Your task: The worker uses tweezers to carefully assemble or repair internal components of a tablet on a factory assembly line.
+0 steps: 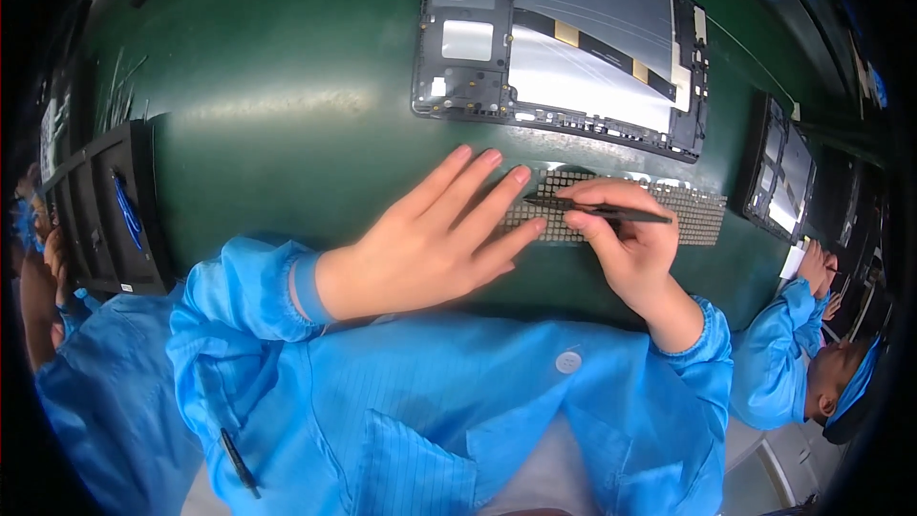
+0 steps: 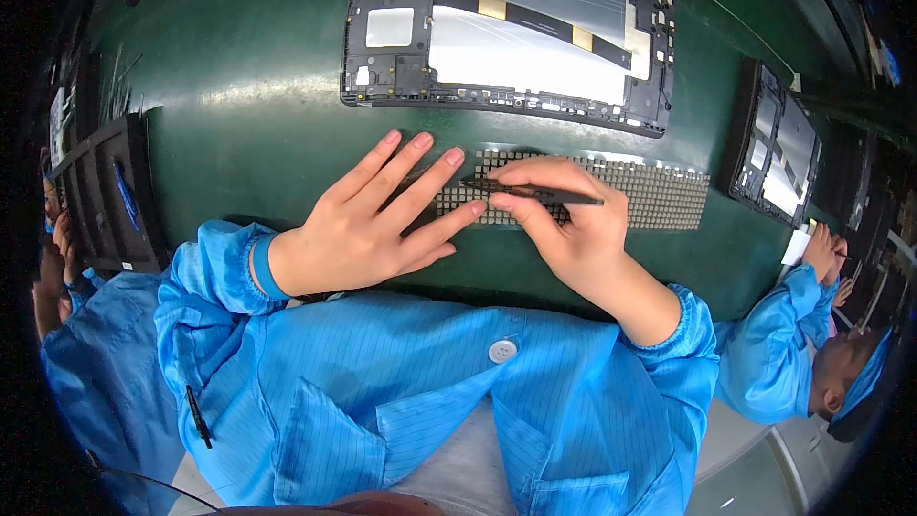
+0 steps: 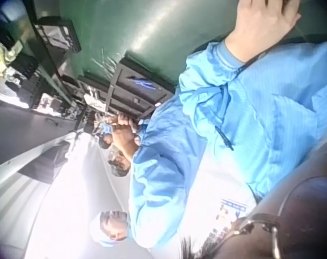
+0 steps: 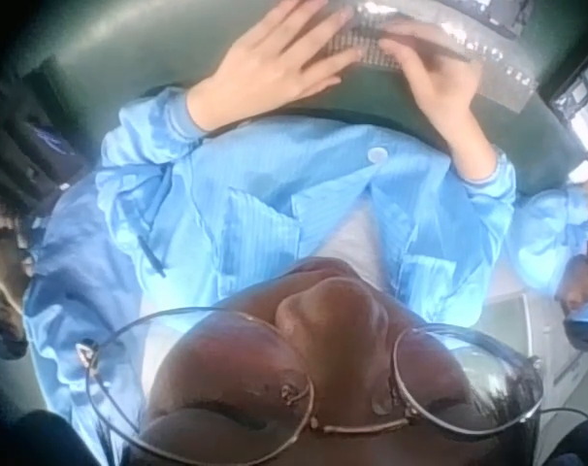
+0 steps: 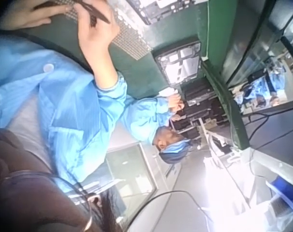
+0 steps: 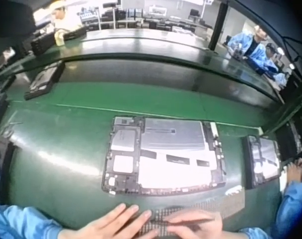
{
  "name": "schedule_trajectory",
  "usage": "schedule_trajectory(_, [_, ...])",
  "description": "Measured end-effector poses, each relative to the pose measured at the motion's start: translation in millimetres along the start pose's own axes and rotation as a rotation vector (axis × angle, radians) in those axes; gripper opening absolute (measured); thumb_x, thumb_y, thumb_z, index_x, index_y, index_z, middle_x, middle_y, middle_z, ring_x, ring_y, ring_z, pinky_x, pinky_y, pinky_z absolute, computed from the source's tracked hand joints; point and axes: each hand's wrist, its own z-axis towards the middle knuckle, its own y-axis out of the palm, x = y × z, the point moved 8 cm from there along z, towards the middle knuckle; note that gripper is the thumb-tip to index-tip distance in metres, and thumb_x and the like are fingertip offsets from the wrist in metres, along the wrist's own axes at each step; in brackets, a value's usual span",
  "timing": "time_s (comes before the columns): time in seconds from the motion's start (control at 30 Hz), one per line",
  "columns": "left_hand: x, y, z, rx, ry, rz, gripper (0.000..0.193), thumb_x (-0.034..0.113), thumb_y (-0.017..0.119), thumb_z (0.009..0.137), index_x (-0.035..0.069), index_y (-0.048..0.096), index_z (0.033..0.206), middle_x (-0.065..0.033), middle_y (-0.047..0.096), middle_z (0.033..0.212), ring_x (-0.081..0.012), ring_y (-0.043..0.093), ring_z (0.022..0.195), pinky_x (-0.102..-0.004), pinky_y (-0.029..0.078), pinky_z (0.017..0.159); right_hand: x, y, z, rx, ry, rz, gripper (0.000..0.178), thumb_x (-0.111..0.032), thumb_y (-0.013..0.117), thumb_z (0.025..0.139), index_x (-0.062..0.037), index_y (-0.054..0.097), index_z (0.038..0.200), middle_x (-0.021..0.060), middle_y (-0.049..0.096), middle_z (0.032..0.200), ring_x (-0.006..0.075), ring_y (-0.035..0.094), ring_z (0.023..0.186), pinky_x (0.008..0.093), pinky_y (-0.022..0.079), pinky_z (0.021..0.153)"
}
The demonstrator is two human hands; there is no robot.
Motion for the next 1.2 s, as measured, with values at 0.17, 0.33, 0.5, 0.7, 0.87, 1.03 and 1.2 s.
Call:
schedule_trajectory(0.17, [-2, 1, 2, -0.005, -0.015, -0.009, 0.056, 0.038, 0.069, 0.072, 0.023, 0.057, 0.125, -0.0144, 0.047, 0.135, -0.036, 0.045, 0.123, -0.0498, 0.035, 0.105, -16, -7, -2, -0.02, -0.144, -0.064, 0.015, 0.007, 0.069, 0.077, 0.0049, 0.062, 0.091, 0.0171, 0.067, 0.094, 0.0235, 0.066, 0.089, 0.0316, 0.054, 0.076])
schedule_trajectory(0.33, [-1, 1, 1, -0.015, -0.023, -0.021, 0.056, 0.036, 0.07, 0.073, 0.023, 0.057, 0.126, -0.0149, 0.046, 0.136, -0.0359, 0.044, 0.124, -0.0503, 0.034, 0.106, -18, -90, 22, 0.223, -0.228, 0.054, 0.013, 0.004, 0.057, 0.087, 0.0036, 0.053, 0.099, 0.02, 0.063, 0.097, 0.0173, 0.062, 0.077, 0.0262, 0.052, 0.07])
schedule_trajectory(0.5, [0, 3, 5, -0.029, -0.017, -0.023, 0.056, 0.036, 0.07, 0.074, 0.022, 0.056, 0.126, -0.0151, 0.045, 0.137, -0.0362, 0.044, 0.125, -0.0504, 0.033, 0.106, 0, -115, 25, 0.193, -0.243, 0.019, 0.014, 0.0, 0.057, 0.089, 0.0017, 0.051, 0.101, 0.0172, 0.061, 0.098, 0.0184, 0.061, 0.085, 0.0254, 0.05, 0.072])
schedule_trajectory(0.7, [-1, 1, 3, -0.037, -0.02, -0.022, 0.056, 0.035, 0.069, 0.074, 0.022, 0.056, 0.127, -0.0152, 0.045, 0.137, -0.0363, 0.043, 0.125, -0.0502, 0.034, 0.106, 0, -112, 25, 0.212, -0.227, -0.009, 0.014, 0.001, 0.057, 0.089, 0.0017, 0.05, 0.101, 0.0176, 0.061, 0.098, 0.0185, 0.061, 0.086, 0.0252, 0.05, 0.072])
schedule_trajectory(0.87, [-2, -1, 1, -0.033, -0.014, -0.021, 0.057, 0.036, 0.07, 0.073, 0.024, 0.056, 0.127, -0.0152, 0.045, 0.137, -0.0364, 0.044, 0.125, -0.05, 0.033, 0.106, -4, -108, 20, 0.209, -0.222, -0.078, 0.014, 0.004, 0.058, 0.087, 0.0025, 0.052, 0.1, 0.0187, 0.061, 0.099, 0.0194, 0.062, 0.087, 0.0264, 0.051, 0.074])
schedule_trajectory(1.03, [-2, -1, 0, -0.024, -0.022, -0.01, 0.058, 0.036, 0.07, 0.072, 0.025, 0.055, 0.127, -0.0126, 0.045, 0.137, -0.0364, 0.044, 0.124, -0.0499, 0.034, 0.106, -30, -92, -4, 0.391, -0.369, -0.137, 0.018, 0.011, 0.06, 0.081, 0.0057, 0.054, 0.097, 0.021, 0.061, 0.099, 0.0228, 0.062, 0.088, 0.0304, 0.054, 0.077])
schedule_trajectory(1.2, [-2, 1, -3, -0.012, -0.023, 0.012, 0.058, 0.036, 0.07, 0.072, 0.025, 0.056, 0.126, -0.0104, 0.046, 0.137, -0.0366, 0.043, 0.124, -0.0509, 0.034, 0.106, -9, -15, -2, 0.016, -0.003, 0.077, 0.02, 0.007, 0.063, 0.082, 0.0065, 0.057, 0.101, 0.0168, 0.064, 0.099, 0.0182, 0.064, 0.087, 0.0265, 0.053, 0.075])
